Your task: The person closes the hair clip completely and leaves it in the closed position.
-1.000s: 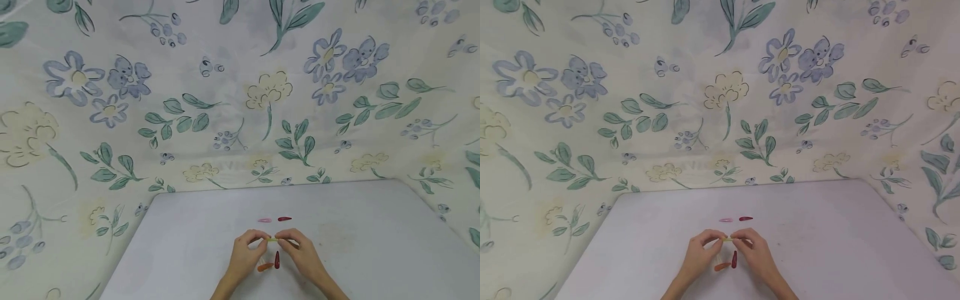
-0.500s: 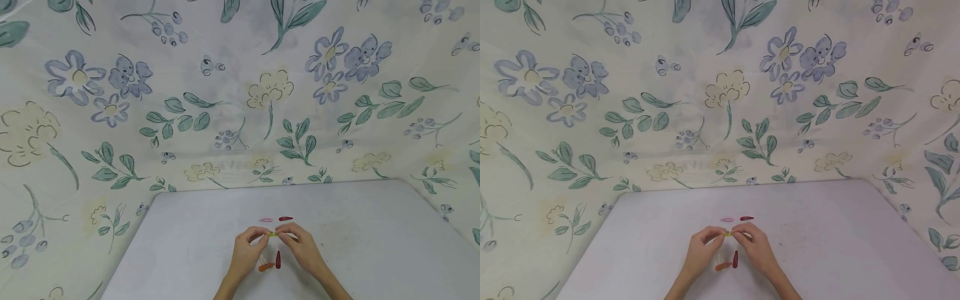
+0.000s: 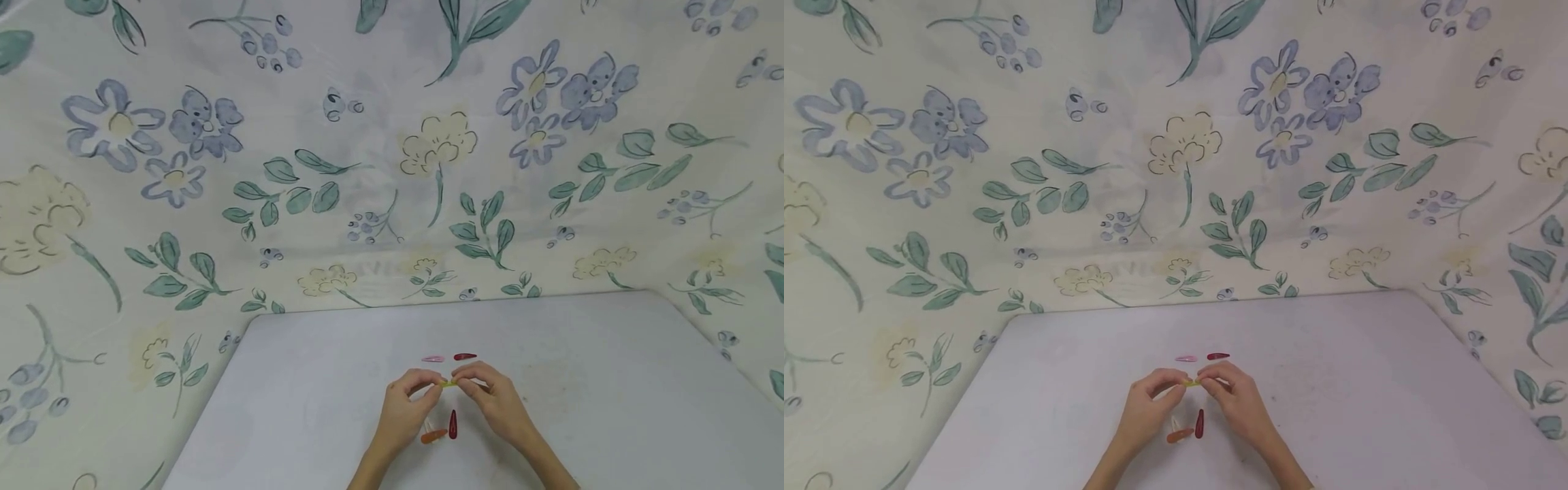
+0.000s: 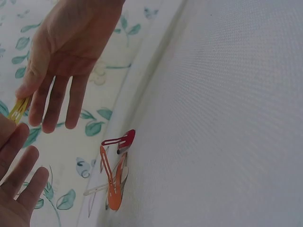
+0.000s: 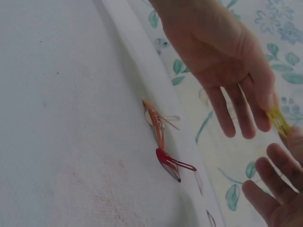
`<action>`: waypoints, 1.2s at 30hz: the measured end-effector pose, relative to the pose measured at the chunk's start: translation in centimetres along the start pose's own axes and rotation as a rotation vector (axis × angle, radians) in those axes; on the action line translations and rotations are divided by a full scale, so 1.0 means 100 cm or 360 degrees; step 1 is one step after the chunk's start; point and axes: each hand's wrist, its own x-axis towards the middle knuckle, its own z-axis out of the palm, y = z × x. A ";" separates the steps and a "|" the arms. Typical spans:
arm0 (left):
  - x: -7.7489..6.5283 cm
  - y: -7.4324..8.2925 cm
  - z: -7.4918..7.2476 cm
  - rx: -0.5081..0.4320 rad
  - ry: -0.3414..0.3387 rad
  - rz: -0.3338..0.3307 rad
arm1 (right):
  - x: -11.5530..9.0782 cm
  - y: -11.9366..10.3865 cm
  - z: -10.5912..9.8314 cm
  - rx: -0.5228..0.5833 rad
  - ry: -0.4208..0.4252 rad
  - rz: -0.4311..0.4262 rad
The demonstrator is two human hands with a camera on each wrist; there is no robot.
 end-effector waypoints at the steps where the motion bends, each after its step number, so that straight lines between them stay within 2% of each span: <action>1: 0.000 0.000 0.000 0.0004 0.0003 0.0010 | 0.000 0.000 -0.001 0.0003 -0.0002 -0.0004; 10: 0.001 0.004 0.001 -0.0023 0.0015 0.0030 | 0.001 0.002 -0.003 -0.0029 -0.0003 -0.0040; 26: 0.001 0.003 0.002 0.0031 -0.0049 0.0036 | 0.001 0.003 -0.002 -0.0149 0.0006 -0.0031; 36: 0.001 0.005 0.002 0.0010 -0.0076 0.0037 | 0.001 0.002 -0.003 -0.0104 -0.0026 -0.0039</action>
